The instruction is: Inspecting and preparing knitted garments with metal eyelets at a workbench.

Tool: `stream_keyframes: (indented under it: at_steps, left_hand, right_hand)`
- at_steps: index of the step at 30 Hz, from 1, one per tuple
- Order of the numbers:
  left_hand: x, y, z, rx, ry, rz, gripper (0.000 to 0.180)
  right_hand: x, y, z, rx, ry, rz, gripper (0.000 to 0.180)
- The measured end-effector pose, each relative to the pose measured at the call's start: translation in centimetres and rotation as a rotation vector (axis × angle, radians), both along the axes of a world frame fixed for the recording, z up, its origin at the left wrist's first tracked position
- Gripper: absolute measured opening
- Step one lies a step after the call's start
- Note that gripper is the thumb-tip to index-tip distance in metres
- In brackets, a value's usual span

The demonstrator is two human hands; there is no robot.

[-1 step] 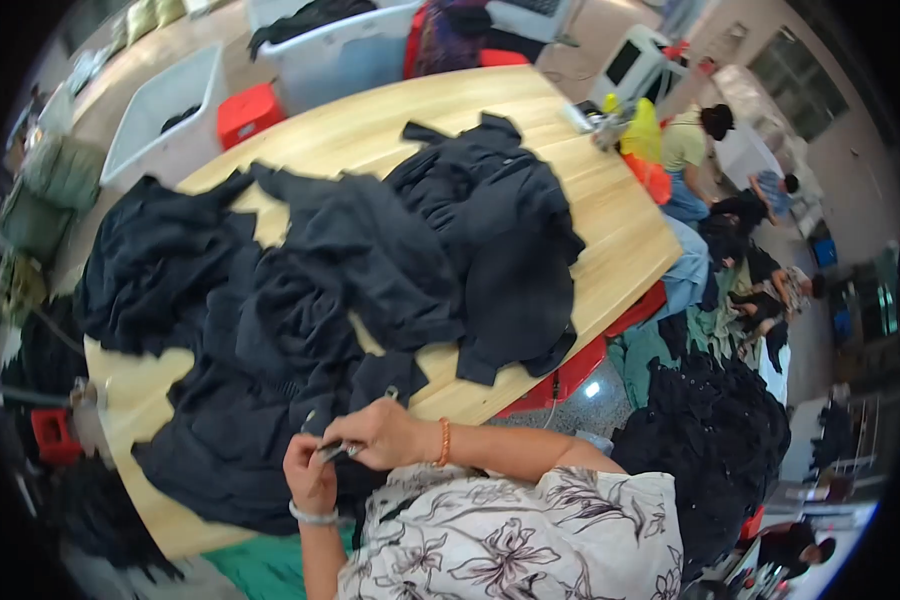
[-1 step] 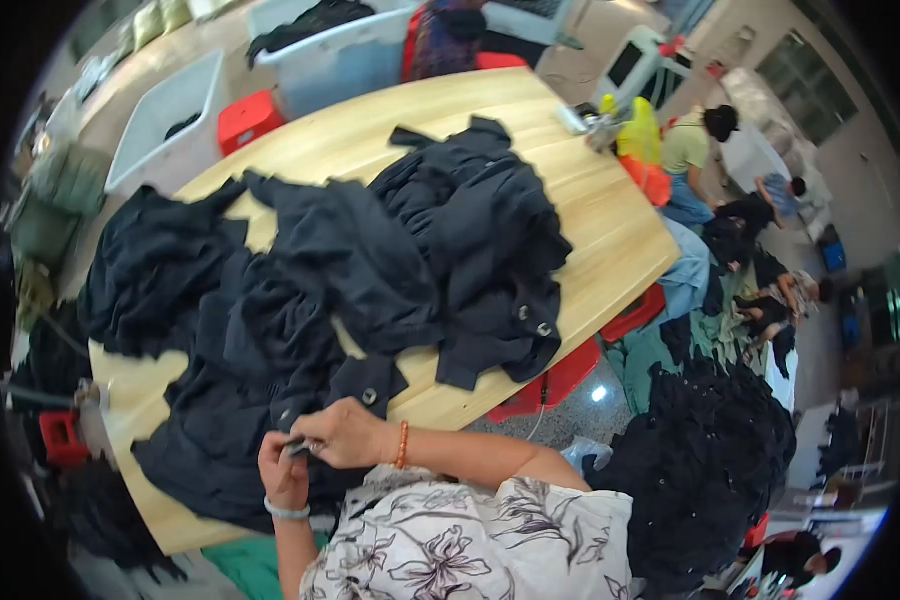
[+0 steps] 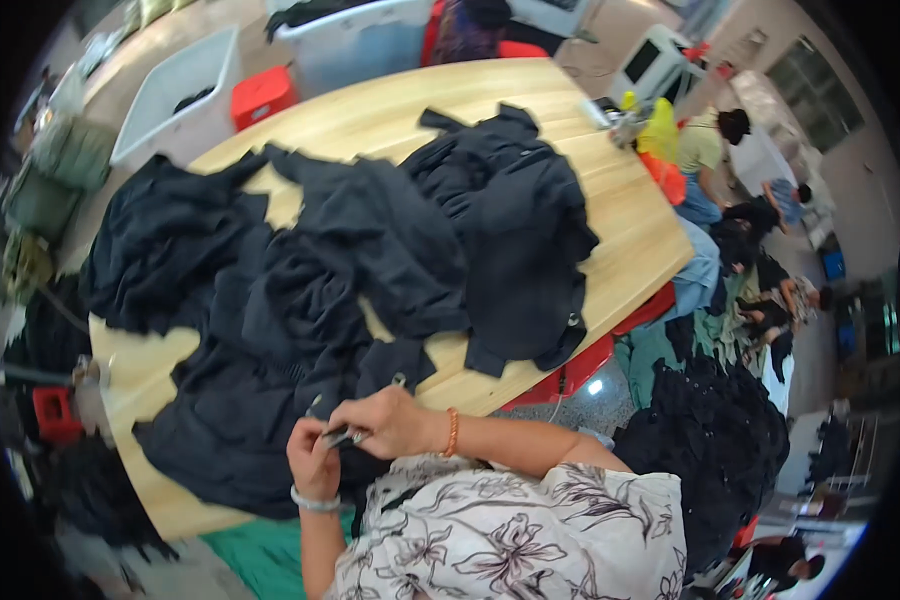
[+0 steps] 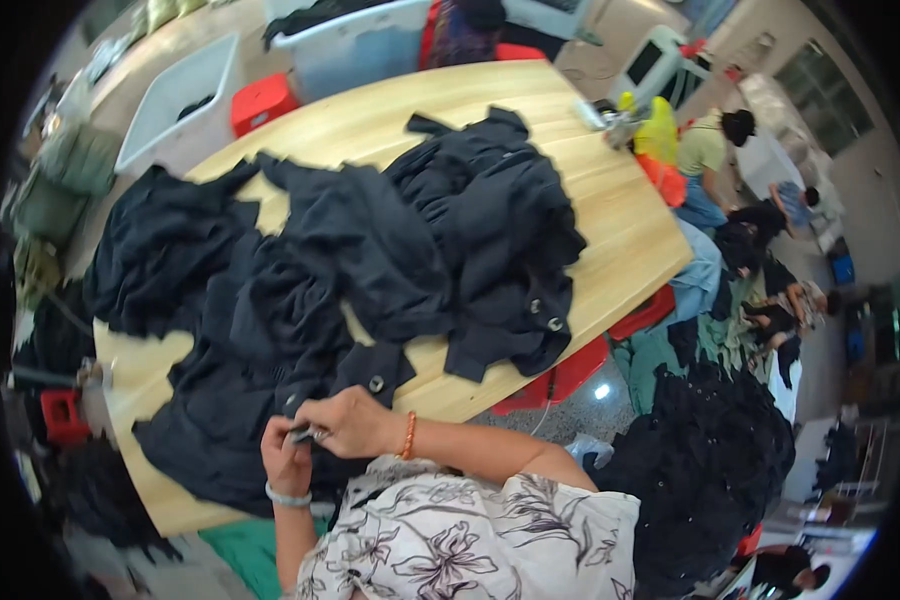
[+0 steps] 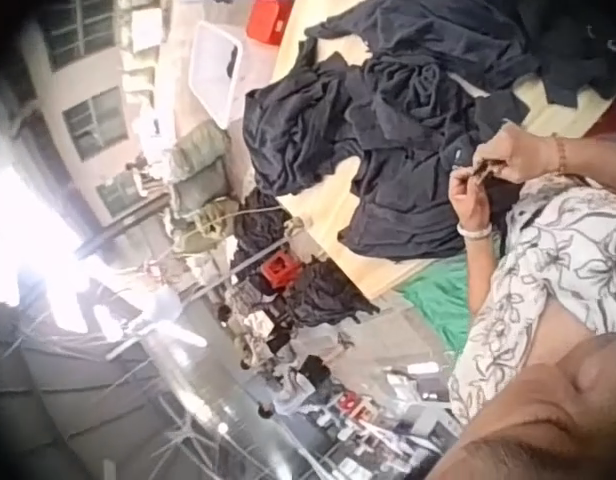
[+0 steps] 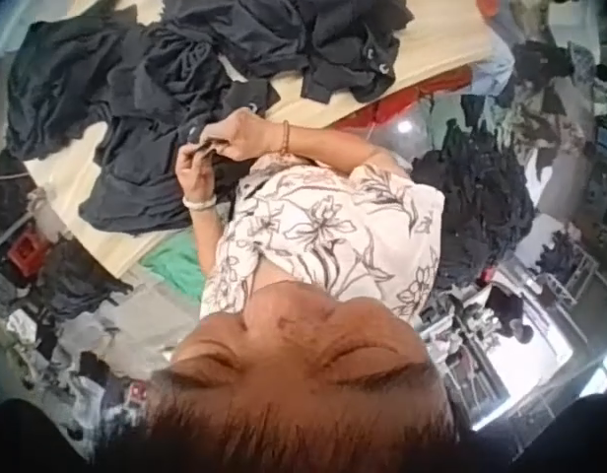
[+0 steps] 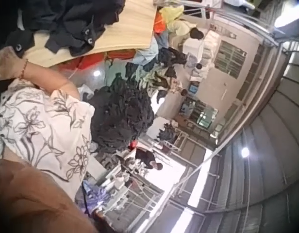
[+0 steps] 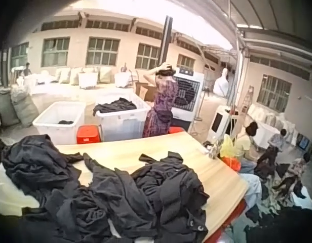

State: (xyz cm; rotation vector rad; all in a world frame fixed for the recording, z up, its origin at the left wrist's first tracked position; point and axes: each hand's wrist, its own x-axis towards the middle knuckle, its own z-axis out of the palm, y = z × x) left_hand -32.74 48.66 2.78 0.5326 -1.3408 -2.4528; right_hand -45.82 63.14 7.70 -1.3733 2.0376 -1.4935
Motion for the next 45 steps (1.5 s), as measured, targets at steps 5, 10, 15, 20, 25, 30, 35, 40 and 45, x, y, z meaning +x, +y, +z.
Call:
stream_keyframes:
  at_steps: [5,10,15,20,25,30,35,40,45]
  left_hand:
    - [-1.2,0.3,1.3,0.167,0.060,-0.048,0.011]
    - [-0.8,0.4,0.9,0.227,0.086,-0.047,0.015]
    - [-0.2,0.2,1.3,0.111,0.116,-0.076,0.016]
    - [-0.1,-0.8,2.5,0.159,-0.054,-0.154,0.017]
    - [0.7,-0.9,1.6,-0.035,-0.036,-0.133,0.023]
    - [1.5,-0.5,2.1,-0.001,-0.058,-0.215,0.024]
    - [2.0,-0.2,1.6,-0.023,-0.053,-0.188,0.028]
    - [2.3,-0.6,1.6,0.025,-0.029,-0.162,0.029]
    - [2.3,-0.7,1.7,0.073,-0.028,-0.117,0.029]
  right_hand:
    - [0.3,0.1,0.0,-0.086,-0.468,-0.027,0.017]
    - [-0.2,0.3,0.3,0.031,-0.470,0.024,0.015]
    - [-0.1,0.2,0.9,0.128,-0.412,0.098,0.019]
    - [1.0,-0.3,0.5,0.109,-0.273,0.056,0.021]
    - [1.1,-0.3,0.1,0.238,-0.375,0.094,0.018]
    - [0.2,0.1,0.1,0.381,-0.576,0.137,0.018]
    - [-0.3,0.1,0.5,0.431,-0.777,0.171,0.015]
    - [0.4,0.5,-1.0,0.225,-0.852,0.144,0.017]
    - [0.7,0.5,1.2,0.240,-0.241,0.197,0.035]
